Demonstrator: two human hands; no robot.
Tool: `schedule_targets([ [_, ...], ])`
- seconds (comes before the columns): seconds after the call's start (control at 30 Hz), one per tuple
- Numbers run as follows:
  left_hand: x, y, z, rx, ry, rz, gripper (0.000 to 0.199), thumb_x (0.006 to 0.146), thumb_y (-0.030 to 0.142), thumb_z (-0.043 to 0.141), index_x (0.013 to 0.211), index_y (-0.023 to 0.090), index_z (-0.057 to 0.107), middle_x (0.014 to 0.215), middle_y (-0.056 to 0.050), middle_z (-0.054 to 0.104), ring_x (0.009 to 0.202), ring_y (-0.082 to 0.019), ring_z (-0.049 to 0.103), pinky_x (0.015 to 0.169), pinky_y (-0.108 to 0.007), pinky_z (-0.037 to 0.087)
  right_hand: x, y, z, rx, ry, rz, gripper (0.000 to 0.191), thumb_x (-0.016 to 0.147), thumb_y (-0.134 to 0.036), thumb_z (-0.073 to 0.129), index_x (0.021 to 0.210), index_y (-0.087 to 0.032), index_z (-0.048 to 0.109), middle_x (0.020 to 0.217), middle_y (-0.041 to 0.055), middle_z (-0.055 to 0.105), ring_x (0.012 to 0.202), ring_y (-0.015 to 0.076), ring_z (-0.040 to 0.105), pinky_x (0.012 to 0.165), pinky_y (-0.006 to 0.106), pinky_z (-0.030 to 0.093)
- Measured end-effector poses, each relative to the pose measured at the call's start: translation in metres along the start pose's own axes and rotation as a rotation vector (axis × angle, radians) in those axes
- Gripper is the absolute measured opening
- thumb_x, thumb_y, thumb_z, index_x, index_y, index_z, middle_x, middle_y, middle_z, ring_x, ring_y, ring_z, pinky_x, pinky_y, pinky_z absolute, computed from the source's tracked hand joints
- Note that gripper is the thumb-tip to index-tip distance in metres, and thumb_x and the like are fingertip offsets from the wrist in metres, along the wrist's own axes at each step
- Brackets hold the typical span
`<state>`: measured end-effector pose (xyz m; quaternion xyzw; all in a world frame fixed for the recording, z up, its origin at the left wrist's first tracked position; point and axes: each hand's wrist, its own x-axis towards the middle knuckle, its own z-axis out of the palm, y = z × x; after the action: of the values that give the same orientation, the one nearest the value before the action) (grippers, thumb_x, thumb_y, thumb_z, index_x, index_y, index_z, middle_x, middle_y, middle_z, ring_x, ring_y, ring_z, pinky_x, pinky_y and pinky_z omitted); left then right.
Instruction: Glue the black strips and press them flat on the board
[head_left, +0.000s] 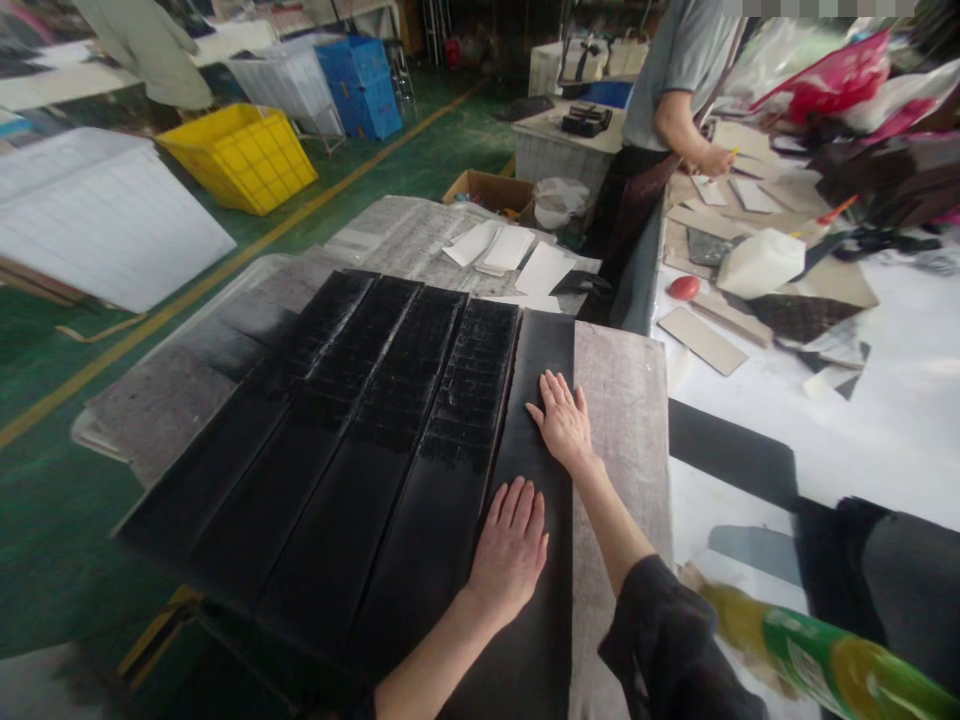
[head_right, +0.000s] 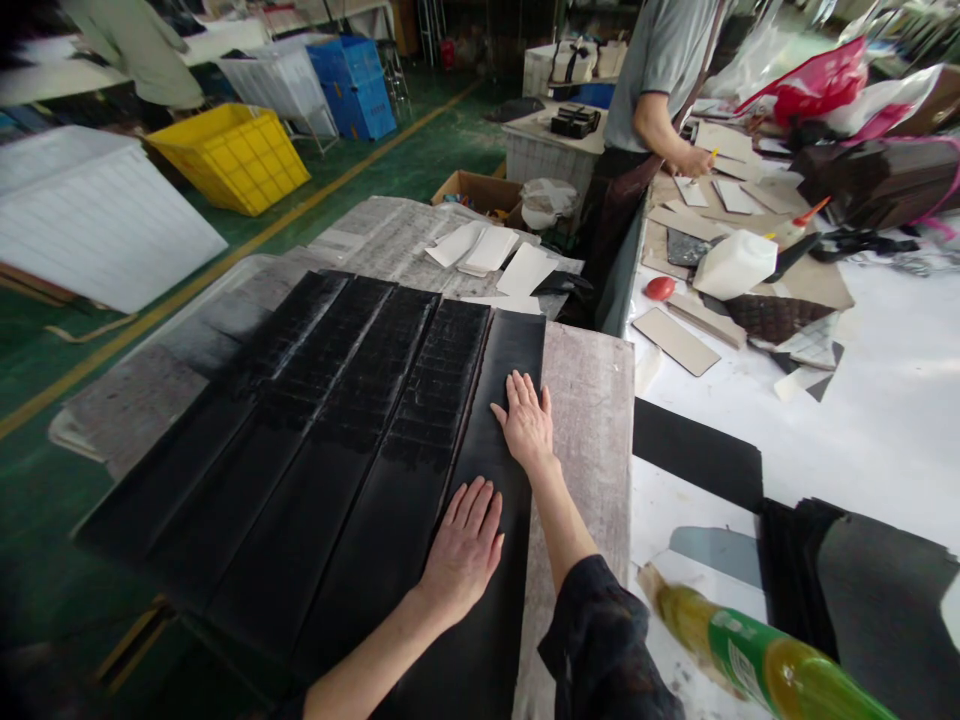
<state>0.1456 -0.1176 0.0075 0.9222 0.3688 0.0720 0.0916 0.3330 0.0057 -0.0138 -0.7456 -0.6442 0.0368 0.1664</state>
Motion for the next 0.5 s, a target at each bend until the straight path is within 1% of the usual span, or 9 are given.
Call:
schedule_targets([
  [0.27, -0.003, 0.0, -0.001, -0.008, -0.006, 0.007, 0.05, 0.097, 0.026, 0.046, 0.143, 0.006, 0.041, 0.152, -0.018, 0.037, 0.147, -0.031, 0.021, 0.12, -0.052, 0.027, -0.004, -0.002, -0.002, -0.001, -0.002, -0.013, 0.056, 0.102, -0.045, 0.032, 0.148, -0.012, 0.038, 0.156, 0.0104, 0.035, 0.146, 0.0258, 0.028, 0.119, 0.05, 0.019],
  [0.4, -0.003, -0.001, -0.003, -0.002, 0.0, 0.012, 0.052, 0.096, 0.025, 0.048, 0.143, 0.006, 0.04, 0.153, -0.019, 0.035, 0.147, -0.032, 0.021, 0.12, -0.052, 0.029, 0.005, 0.001, -0.004, 0.02, 0.013, 0.016, 0.054, 0.103, -0.045, 0.031, 0.146, -0.015, 0.041, 0.154, 0.0101, 0.04, 0.144, 0.0254, 0.032, 0.119, 0.051, 0.019],
  [0.5, -0.003, -0.001, -0.003, -0.001, 0.004, 0.013, 0.051, 0.096, 0.023, 0.046, 0.143, 0.006, 0.041, 0.153, -0.018, 0.035, 0.147, -0.032, 0.021, 0.119, -0.052, 0.029, 0.017, 0.004, -0.002, 0.021, 0.052, 0.031, 0.057, 0.102, -0.048, 0.033, 0.148, -0.014, 0.038, 0.155, 0.0097, 0.038, 0.146, 0.0248, 0.029, 0.119, 0.05, 0.018],
])
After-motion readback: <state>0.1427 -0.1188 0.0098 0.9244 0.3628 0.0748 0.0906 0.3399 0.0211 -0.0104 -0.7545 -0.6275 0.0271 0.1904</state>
